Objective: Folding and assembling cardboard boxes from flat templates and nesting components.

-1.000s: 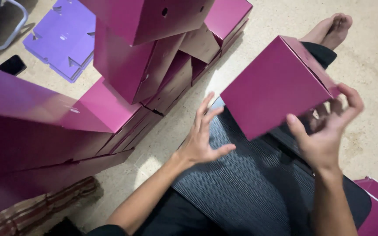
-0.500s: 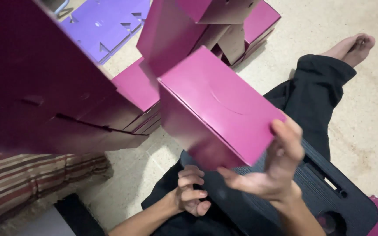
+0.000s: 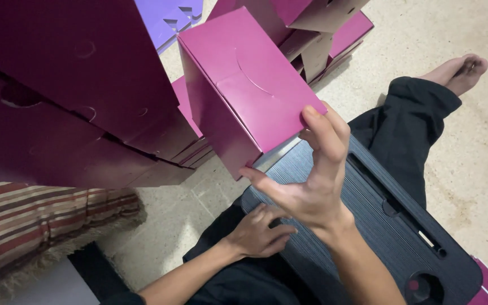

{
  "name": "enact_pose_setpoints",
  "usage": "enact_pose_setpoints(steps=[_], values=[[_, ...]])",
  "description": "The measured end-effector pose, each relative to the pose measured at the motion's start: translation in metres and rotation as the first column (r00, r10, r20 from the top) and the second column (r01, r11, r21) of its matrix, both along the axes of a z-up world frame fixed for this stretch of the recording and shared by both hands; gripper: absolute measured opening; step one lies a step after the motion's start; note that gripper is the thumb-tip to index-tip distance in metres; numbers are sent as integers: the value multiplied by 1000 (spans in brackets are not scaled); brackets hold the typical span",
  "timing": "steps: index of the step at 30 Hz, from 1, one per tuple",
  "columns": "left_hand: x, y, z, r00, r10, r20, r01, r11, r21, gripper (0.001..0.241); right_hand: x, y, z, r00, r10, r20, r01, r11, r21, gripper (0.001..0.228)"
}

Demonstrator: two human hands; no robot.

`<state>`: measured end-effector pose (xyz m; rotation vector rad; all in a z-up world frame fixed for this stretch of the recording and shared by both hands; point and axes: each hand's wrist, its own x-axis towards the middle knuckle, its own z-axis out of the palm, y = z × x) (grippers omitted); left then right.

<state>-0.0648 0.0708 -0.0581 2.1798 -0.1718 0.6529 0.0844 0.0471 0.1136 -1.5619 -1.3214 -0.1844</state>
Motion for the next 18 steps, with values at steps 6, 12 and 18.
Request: enact_pose_setpoints(steps=[6, 12, 18], values=[[-1, 1, -5, 998, 9, 61, -9, 1000, 4, 25, -1, 4, 0, 999, 18, -28, -18, 1000, 0, 109], [4, 20, -41, 895, 169, 412, -182, 983, -9, 21, 11, -31, -2, 986, -115, 120, 111, 993, 35, 100], [45, 80, 67, 748, 486, 452, -498, 861, -103, 45, 104, -194, -122, 848, -276, 453, 345, 935, -77, 84]])
